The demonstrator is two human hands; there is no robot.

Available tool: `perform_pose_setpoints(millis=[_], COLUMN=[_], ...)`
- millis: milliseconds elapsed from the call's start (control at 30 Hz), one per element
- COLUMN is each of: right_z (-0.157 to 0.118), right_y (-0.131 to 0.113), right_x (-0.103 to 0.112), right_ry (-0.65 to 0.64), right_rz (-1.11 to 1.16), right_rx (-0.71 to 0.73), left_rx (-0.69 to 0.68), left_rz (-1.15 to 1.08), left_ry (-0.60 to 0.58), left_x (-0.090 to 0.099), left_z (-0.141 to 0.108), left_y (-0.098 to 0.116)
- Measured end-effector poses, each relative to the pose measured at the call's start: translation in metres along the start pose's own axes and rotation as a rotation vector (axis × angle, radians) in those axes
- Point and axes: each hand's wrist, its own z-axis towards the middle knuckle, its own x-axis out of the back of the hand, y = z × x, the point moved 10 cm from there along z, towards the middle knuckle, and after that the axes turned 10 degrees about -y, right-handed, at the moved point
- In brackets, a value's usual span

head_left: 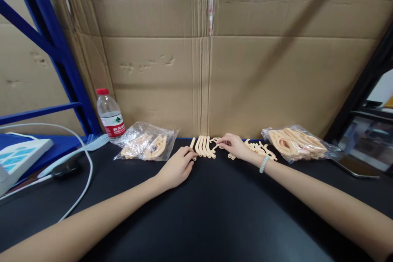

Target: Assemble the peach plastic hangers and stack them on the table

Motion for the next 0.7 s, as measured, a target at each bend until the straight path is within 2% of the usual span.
perform_pose_setpoints(millis=[167,367,533,700], right_z=[0.002,-0.008,-0.039,-0.075], right_y=[0.003,0.012,-0.001,-0.019], right_x=[0.017,0.035,0.035,0.017], right_ry=[0.133,0.299,0.296,0.248], right_rz=[0.178,0.527,0.765,0.914], right_rx=[-0.022,-0.11,-0.171,-0.213], left_rx=[-0.005,-0.01,0.012,-0.003], left_rz=[-0.026,-0.053,-0.071,-0.139], left_ry=[0.021,0.057,0.137,0.216], left_x=[0.001,0.002,0.012,0.022], left_z=[0.0,-0.001,-0.004,-0.01], left_y=[-0.001,-0.007,-0.008,0.016])
